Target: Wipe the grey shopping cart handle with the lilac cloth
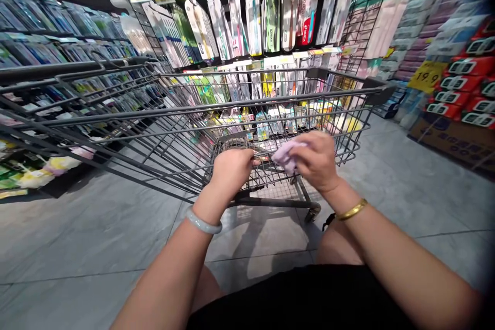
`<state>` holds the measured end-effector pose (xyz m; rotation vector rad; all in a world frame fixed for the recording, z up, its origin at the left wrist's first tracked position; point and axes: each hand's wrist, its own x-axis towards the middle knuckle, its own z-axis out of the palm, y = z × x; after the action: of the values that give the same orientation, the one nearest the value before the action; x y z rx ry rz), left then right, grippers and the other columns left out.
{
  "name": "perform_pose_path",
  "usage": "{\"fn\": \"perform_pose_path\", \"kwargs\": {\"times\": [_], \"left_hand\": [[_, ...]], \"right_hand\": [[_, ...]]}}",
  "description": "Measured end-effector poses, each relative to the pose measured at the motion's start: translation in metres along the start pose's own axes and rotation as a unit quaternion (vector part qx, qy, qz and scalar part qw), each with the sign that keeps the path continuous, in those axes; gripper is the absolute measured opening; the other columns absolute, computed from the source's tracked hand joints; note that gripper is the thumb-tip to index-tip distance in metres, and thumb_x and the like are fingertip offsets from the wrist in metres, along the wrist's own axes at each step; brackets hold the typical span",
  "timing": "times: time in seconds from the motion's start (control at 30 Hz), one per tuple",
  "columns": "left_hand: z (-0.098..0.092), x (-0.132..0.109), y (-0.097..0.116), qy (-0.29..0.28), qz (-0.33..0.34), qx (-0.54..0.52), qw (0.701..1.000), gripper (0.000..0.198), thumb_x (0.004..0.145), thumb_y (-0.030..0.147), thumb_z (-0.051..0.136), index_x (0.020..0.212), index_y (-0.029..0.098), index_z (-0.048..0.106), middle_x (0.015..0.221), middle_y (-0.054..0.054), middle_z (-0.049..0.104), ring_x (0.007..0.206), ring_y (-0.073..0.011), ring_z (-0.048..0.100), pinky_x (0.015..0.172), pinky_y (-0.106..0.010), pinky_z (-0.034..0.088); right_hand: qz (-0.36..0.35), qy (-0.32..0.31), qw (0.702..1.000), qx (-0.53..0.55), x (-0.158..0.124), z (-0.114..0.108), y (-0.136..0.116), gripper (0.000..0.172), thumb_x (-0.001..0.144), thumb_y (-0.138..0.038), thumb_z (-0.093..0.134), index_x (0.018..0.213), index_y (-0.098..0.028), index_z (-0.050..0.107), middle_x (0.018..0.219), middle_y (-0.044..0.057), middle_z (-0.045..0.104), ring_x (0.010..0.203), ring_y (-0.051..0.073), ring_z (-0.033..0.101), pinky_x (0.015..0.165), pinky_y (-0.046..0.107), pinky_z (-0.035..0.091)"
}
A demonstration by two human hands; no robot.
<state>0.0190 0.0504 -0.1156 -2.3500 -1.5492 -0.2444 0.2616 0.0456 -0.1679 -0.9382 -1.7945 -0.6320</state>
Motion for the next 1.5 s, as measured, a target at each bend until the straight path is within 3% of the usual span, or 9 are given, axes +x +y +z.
{"fn": "perform_pose_path", "kwargs": {"times": [0.13, 0.37, 0.5, 0.6, 0.77, 0.87, 1.03, 1.27, 1.5], "left_hand": [[-0.002, -0.010, -0.009, -0.017, -0.008, 0.007, 1.000, 0.035, 0.096, 0.051, 0.048, 0.088, 0.024, 0.069, 0.081, -0.006, 0.074, 0.078, -0.0257, 0.069, 0.059, -0.030, 0.035], [-0.020, -0.017, -0.032, -0.110, -0.025, -0.003, 0.994, 0.035, 0.092, 0.056, 0.051, 0.083, 0.026, 0.066, 0.076, -0.003, 0.070, 0.071, -0.0214, 0.063, 0.057, -0.028, 0.028], [-0.030, -0.017, -0.048, -0.180, -0.038, -0.027, 0.982, 0.033, 0.090, 0.057, 0.055, 0.082, 0.026, 0.065, 0.079, -0.001, 0.070, 0.073, -0.0201, 0.062, 0.057, -0.028, 0.029], [-0.031, -0.020, -0.059, -0.202, -0.042, -0.043, 0.978, 0.032, 0.090, 0.056, 0.055, 0.092, 0.027, 0.069, 0.092, -0.003, 0.075, 0.086, -0.0230, 0.067, 0.064, -0.029, 0.040], [-0.032, -0.023, -0.060, -0.137, 0.020, -0.005, 0.990, 0.038, 0.088, 0.035, 0.064, 0.123, 0.021, 0.067, 0.130, -0.009, 0.069, 0.125, -0.0290, 0.060, 0.104, -0.041, 0.044], [-0.032, -0.024, -0.041, -0.098, 0.044, -0.015, 0.994, 0.053, 0.087, 0.029, 0.066, 0.137, 0.017, 0.057, 0.140, -0.010, 0.062, 0.131, -0.0284, 0.056, 0.113, -0.042, 0.040], [-0.019, -0.027, 0.006, 0.000, 0.013, -0.041, 0.999, 0.052, 0.092, 0.032, 0.061, 0.137, 0.007, 0.052, 0.129, -0.017, 0.066, 0.120, -0.0306, 0.061, 0.101, -0.041, 0.048], [-0.003, -0.020, 0.027, 0.033, -0.008, -0.008, 0.999, 0.040, 0.094, 0.052, 0.056, 0.099, 0.012, 0.059, 0.090, -0.012, 0.068, 0.091, -0.0297, 0.067, 0.075, -0.038, 0.047], [0.004, -0.015, 0.028, 0.053, -0.026, 0.000, 0.998, 0.041, 0.094, 0.055, 0.055, 0.094, 0.014, 0.057, 0.085, -0.011, 0.068, 0.086, -0.0283, 0.066, 0.074, -0.038, 0.040]], "right_hand": [[0.124, 0.131, 0.984, -0.014, 0.008, -0.003, 0.006, 0.018, 0.079, -0.011, 0.057, 0.080, -0.023, 0.070, 0.106, 0.006, 0.060, 0.106, 0.025, 0.053, 0.096, 0.046, 0.041], [-0.083, 0.024, 0.995, -0.039, 0.010, 0.008, -0.038, 0.014, 0.086, -0.016, 0.063, 0.089, -0.029, 0.067, 0.109, -0.001, 0.067, 0.110, 0.021, 0.051, 0.091, 0.040, 0.038], [-0.015, 0.099, 0.995, -0.001, 0.015, -0.008, -0.019, 0.015, 0.081, -0.014, 0.064, 0.088, -0.027, 0.066, 0.108, 0.002, 0.063, 0.107, 0.021, 0.053, 0.092, 0.040, 0.043], [0.002, 0.087, 0.996, 0.016, 0.009, -0.004, -0.032, 0.018, 0.080, -0.011, 0.062, 0.088, -0.027, 0.066, 0.108, 0.002, 0.063, 0.109, 0.022, 0.052, 0.093, 0.042, 0.042], [-0.170, -0.056, 0.984, 0.013, 0.002, 0.016, -0.064, 0.012, 0.092, -0.023, 0.061, 0.098, -0.030, 0.068, 0.120, -0.004, 0.067, 0.115, 0.019, 0.051, 0.092, 0.041, 0.038], [-0.153, 0.008, 0.988, 0.017, 0.010, 0.006, -0.045, 0.011, 0.089, -0.023, 0.065, 0.097, -0.030, 0.068, 0.117, -0.003, 0.066, 0.112, 0.019, 0.053, 0.092, 0.040, 0.040], [0.030, 0.138, 0.990, 0.025, 0.021, -0.012, -0.021, 0.020, 0.080, -0.008, 0.063, 0.087, -0.027, 0.068, 0.108, 0.002, 0.063, 0.109, 0.023, 0.053, 0.095, 0.044, 0.043], [-0.088, 0.030, 0.995, -0.041, 0.010, 0.002, -0.029, 0.017, 0.085, -0.017, 0.065, 0.094, -0.031, 0.069, 0.110, -0.002, 0.069, 0.112, 0.021, 0.055, 0.095, 0.041, 0.040], [0.065, 0.144, 0.987, -0.029, 0.010, -0.011, 0.001, 0.018, 0.078, -0.009, 0.065, 0.082, -0.025, 0.069, 0.107, 0.004, 0.063, 0.108, 0.023, 0.055, 0.095, 0.043, 0.043]]}}
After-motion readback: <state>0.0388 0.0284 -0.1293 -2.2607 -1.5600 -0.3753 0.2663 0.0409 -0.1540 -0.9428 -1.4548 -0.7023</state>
